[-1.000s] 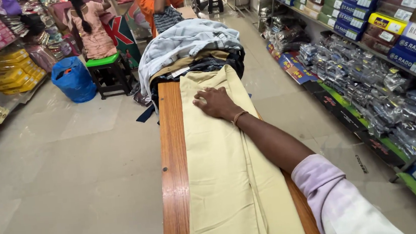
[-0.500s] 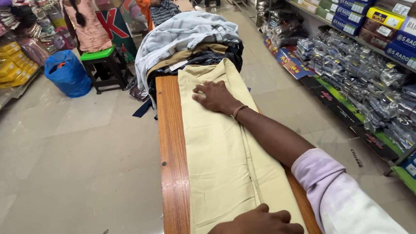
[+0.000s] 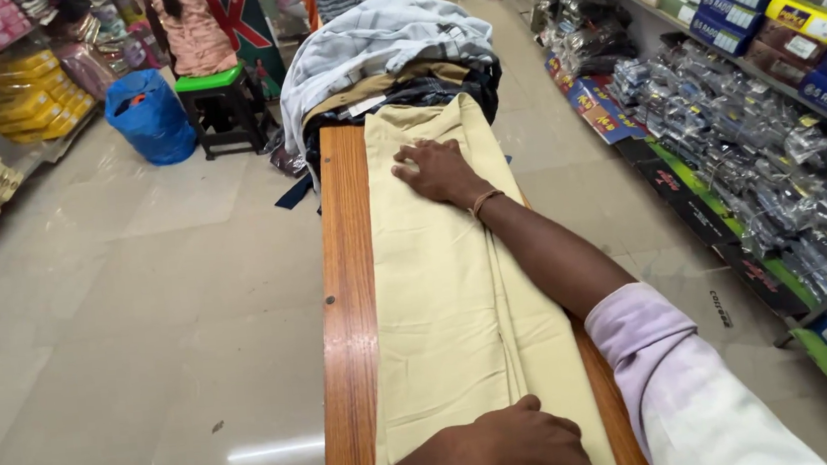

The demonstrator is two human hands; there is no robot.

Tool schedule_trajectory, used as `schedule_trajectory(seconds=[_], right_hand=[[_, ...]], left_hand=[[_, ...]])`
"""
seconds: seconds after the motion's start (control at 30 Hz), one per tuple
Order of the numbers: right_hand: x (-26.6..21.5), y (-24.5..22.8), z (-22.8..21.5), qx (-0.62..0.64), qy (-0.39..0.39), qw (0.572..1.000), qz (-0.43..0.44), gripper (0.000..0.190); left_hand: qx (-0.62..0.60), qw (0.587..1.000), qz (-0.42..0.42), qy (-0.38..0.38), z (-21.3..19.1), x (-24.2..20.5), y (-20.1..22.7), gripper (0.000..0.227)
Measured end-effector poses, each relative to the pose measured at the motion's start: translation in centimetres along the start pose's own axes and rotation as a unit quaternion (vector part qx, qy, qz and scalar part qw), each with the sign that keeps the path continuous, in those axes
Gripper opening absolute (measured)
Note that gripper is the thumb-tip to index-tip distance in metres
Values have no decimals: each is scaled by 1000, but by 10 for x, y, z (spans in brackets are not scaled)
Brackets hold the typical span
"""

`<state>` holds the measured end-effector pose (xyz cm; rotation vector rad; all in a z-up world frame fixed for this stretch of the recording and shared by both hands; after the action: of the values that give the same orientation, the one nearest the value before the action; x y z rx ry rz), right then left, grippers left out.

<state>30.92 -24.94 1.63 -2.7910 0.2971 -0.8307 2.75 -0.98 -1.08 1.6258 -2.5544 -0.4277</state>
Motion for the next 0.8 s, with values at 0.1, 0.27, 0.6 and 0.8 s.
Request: schedule_trajectory(seconds=[0.1, 0.27, 0.6, 0.8], right_hand=[[0, 0, 3, 3, 3, 1000, 0, 47], [0, -2, 1, -9, -9, 1000, 9, 49], [-6, -16, -7, -33, 7, 999, -14, 43], [-28, -73, -40, 49, -17, 994, -94, 44]], left_hand=[[-40, 998, 32, 35, -4, -2, 3, 24], [-75, 996, 47, 31, 17, 7, -9, 27], [-269, 949, 139, 88, 29, 55, -13, 34], [-462, 861, 131, 170, 36, 58, -5, 20]])
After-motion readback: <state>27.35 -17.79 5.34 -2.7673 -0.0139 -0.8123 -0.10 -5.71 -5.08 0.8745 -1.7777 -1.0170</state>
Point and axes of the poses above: each hand's wrist, its own x-axis towards the middle knuckle, its own z-axis out of the palm, y = z × x, the point moved 3 cm from there along x, towards the middle knuckle, and after that the axes turned 12 degrees about y, right-handed, at the moved point
